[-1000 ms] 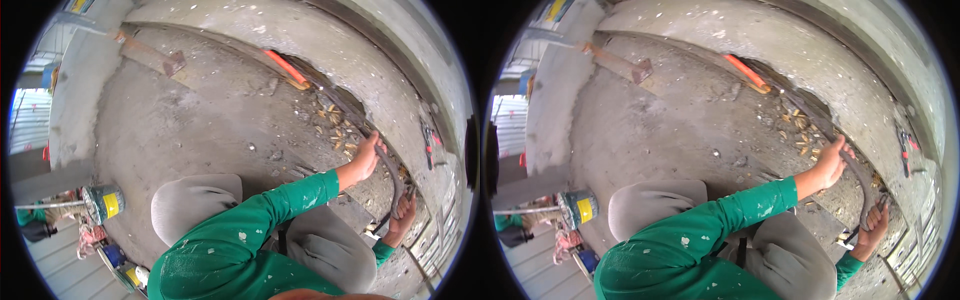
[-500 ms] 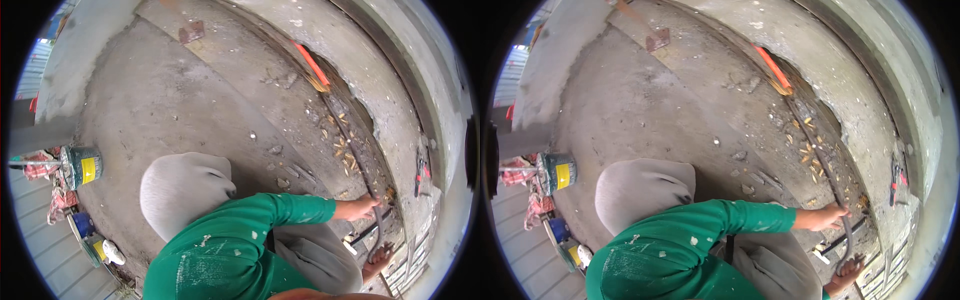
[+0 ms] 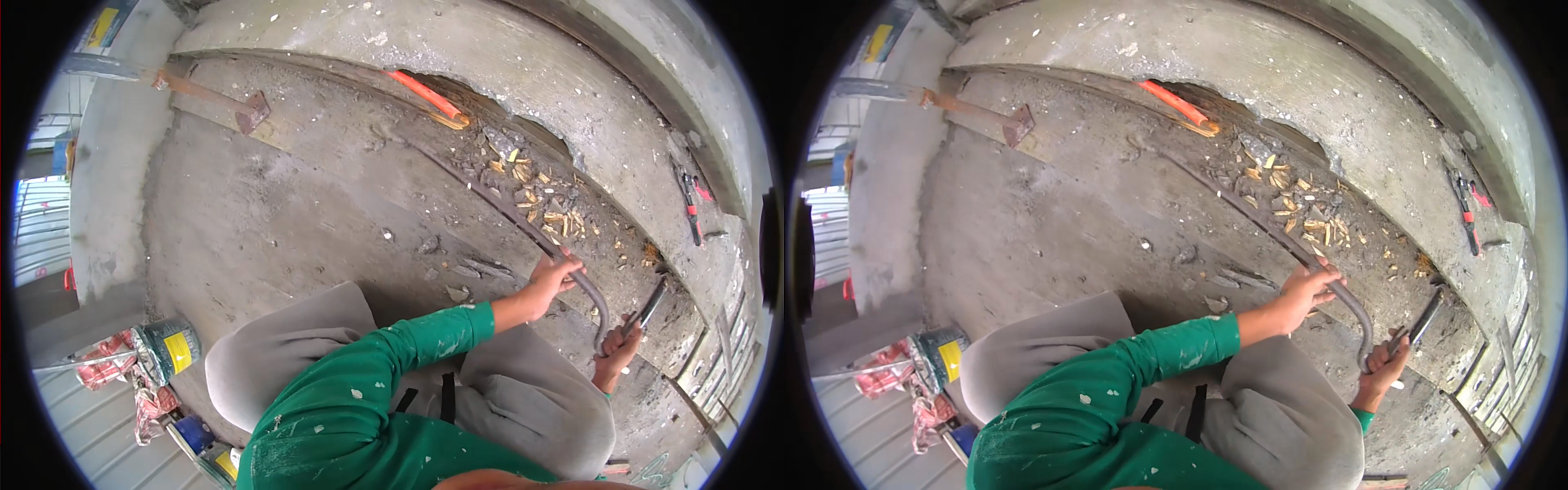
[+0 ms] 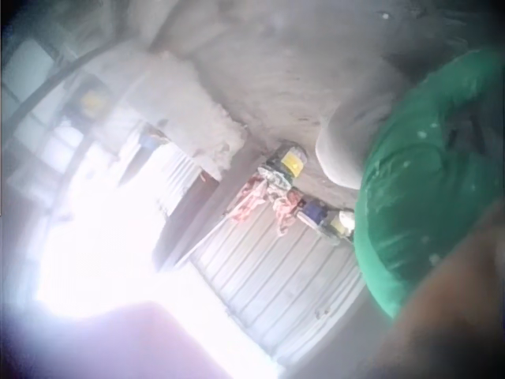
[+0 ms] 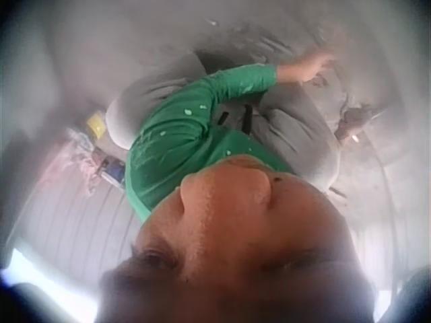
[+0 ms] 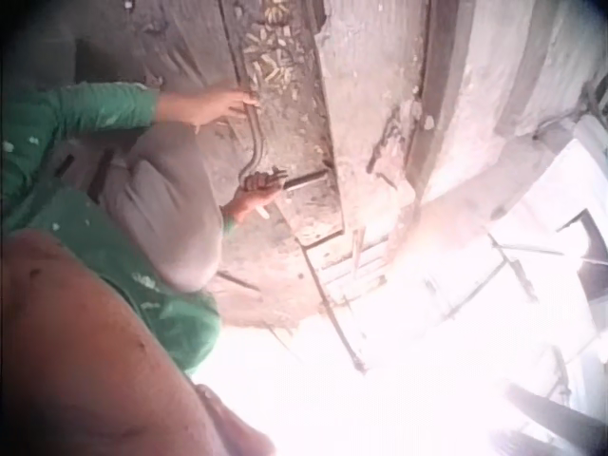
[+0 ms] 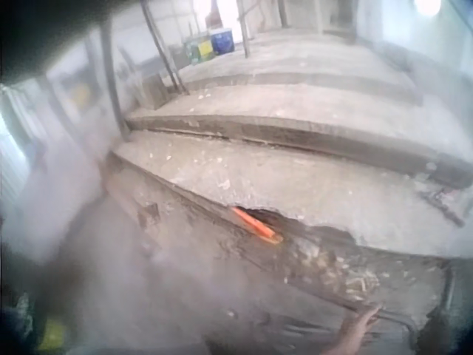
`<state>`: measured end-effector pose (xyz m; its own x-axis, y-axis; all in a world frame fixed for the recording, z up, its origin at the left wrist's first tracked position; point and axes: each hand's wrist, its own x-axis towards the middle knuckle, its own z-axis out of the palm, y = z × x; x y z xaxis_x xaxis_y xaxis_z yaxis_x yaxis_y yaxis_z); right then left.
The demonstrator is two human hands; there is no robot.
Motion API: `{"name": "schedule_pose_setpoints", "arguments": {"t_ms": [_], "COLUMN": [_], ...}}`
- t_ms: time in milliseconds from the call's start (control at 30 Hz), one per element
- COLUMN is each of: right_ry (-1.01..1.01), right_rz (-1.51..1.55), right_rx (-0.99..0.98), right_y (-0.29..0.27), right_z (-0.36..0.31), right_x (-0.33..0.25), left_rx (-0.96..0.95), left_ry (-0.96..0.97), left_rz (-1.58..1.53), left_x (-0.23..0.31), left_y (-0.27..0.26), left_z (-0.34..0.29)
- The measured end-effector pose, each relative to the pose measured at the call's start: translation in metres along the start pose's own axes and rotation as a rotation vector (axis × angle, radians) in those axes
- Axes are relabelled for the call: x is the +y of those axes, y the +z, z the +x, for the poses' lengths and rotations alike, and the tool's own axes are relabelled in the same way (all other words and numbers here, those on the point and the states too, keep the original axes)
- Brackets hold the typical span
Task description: The person kneels on a concrete floor and uses a hammer to drive a metal conduit pipe into a groove in the floor. They repeatedly strike the pipe to push it further into the channel.
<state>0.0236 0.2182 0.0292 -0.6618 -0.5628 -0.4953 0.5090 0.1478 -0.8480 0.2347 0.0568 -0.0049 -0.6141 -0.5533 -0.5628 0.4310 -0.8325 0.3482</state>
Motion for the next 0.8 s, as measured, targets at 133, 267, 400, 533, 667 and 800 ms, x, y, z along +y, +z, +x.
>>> {"name": "schedule_pose_setpoints", "arguments": {"t_ms": [133, 267, 400, 533, 667, 800], "right_ry": [0.063, 0.178, 0.214, 0.028, -0.897, -0.827], "right_rz": [0.04, 0.019, -0.283, -0.777, -1.16, -1.499], "right_rx": [-0.145, -0.348, -0.426, -1.026, -1.25, -1.871], "right_y": [-0.003, 0.053, 0.194, 0.31, 0.407, 0.502], "right_z": [0.034, 0.066, 0.031, 0.008, -0.032, -0.11], "right_x": [-0.037, -0.039, -0.015, 0.007, 0.066, 0.083], "left_rx": [-0.34, -0.471, -0.205, 0.3, 0.54, 0.743], "left_ry": [0.115, 0.008, 0.075, 0.245, 0.634, 0.923], "left_rz": [-0.064, -0.216, -0.185, 0.001, 0.194, 0.307], "left_x": [0.029, 0.12, 0.205, 0.287, 0.349, 0.406], "left_y": [-0.011, -0.078, -0.121, -0.097, -0.089, -0.14], "left_z": [-0.037, -0.057, -0.146, -0.276, -0.335, -0.357]}}
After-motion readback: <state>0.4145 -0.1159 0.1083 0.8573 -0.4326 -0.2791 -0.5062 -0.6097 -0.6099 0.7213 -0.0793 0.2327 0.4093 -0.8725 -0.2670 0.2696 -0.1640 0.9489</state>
